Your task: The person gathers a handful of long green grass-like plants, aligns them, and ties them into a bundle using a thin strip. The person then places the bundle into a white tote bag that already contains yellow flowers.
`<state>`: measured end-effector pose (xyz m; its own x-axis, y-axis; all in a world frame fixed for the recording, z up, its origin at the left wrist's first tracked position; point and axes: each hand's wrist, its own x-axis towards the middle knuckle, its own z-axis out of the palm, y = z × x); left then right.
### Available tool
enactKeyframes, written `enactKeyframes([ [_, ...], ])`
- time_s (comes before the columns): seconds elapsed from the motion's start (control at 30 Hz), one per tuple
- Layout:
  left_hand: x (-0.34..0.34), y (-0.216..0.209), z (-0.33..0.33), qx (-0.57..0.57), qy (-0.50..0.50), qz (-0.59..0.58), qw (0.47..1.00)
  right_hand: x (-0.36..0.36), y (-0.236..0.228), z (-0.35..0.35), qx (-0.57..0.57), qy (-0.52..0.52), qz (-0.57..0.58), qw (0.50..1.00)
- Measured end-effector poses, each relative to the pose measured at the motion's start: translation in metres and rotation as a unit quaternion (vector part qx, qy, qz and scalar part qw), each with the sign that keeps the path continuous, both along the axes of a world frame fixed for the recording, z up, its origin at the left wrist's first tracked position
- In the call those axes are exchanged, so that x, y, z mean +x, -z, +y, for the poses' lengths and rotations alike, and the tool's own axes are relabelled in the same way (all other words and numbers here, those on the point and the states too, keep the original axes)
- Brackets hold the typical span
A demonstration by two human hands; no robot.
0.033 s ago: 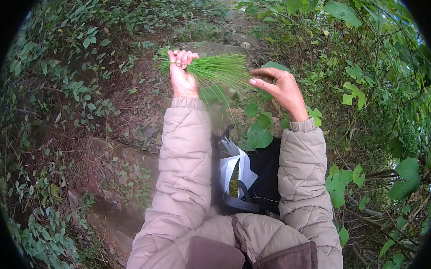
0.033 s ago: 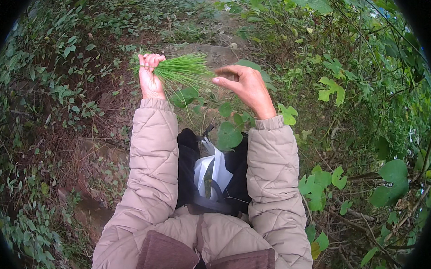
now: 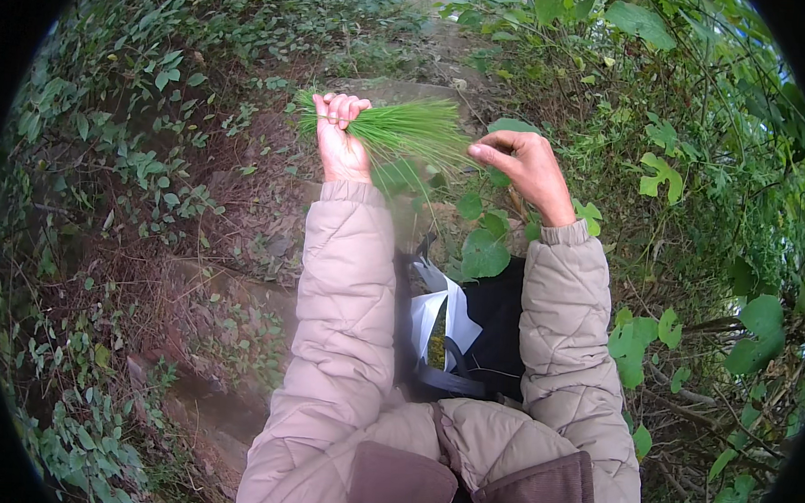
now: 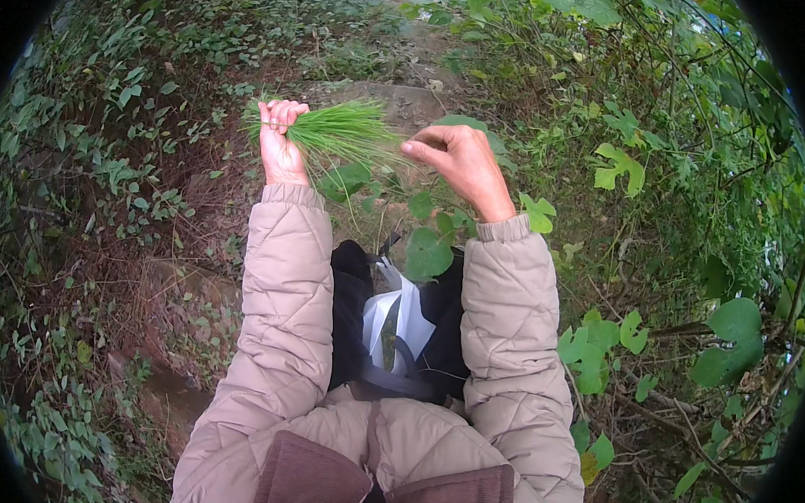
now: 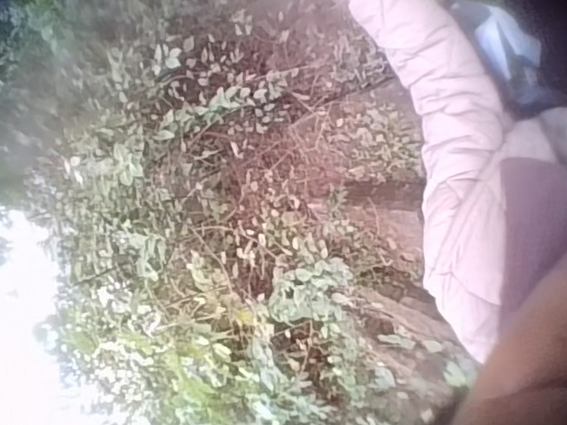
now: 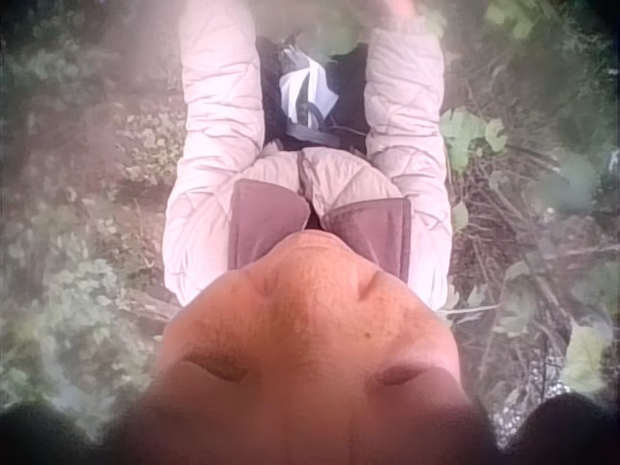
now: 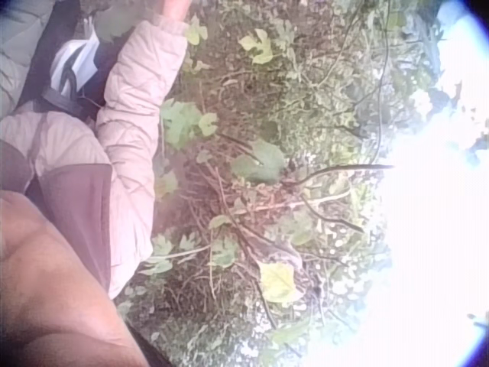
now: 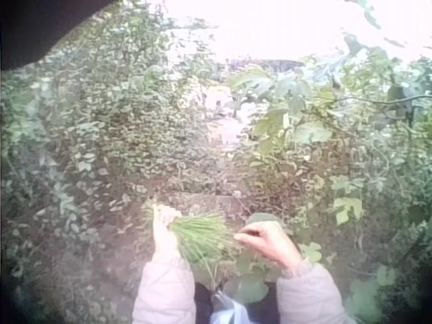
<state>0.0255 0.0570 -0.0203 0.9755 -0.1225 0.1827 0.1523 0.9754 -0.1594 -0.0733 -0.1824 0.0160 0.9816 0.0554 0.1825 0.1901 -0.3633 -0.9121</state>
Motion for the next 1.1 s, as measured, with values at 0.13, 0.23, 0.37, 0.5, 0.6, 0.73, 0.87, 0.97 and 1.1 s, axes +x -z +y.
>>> enactKeyframes([
  [0.13, 0.001, 0.002, 0.002, -0.004, -0.002, -0.008, 1.000, 0.010, 0.010, -0.013, 0.246, 0.096, -0.043, 0.964],
  [0.23, 0.002, 0.003, 0.003, 0.012, -0.020, -0.002, 1.000, 0.013, 0.014, -0.024, 0.085, 0.212, -0.060, 0.972],
  [0.37, 0.002, 0.003, 0.004, 0.023, -0.038, -0.009, 0.999, 0.004, 0.005, -0.025, -0.177, 0.203, -0.206, 0.941],
  [0.5, 0.001, 0.001, 0.005, 0.010, -0.030, -0.012, 0.999, -0.012, -0.008, -0.006, -0.090, -0.024, 0.109, 0.990],
  [0.6, 0.001, 0.001, 0.005, -0.004, -0.018, -0.019, 1.000, -0.015, -0.012, 0.008, -0.068, -0.145, 0.081, 0.984],
  [0.73, 0.002, 0.001, 0.010, -0.066, 0.013, -0.025, 0.997, -0.011, -0.011, -0.009, 0.269, -0.088, 0.061, 0.957],
  [0.87, 0.002, 0.002, 0.012, -0.124, 0.039, -0.013, 0.992, 0.001, 0.003, -0.031, 0.099, 0.081, -0.076, 0.989],
  [0.97, 0.002, 0.002, 0.011, -0.141, 0.059, 0.000, 0.988, 0.005, 0.019, -0.025, -0.414, 0.270, -0.162, 0.854],
  [1.1, 0.001, 0.002, 0.008, -0.131, 0.059, 0.000, 0.990, 0.002, 0.015, -0.020, -0.280, 0.252, -0.250, 0.892],
])
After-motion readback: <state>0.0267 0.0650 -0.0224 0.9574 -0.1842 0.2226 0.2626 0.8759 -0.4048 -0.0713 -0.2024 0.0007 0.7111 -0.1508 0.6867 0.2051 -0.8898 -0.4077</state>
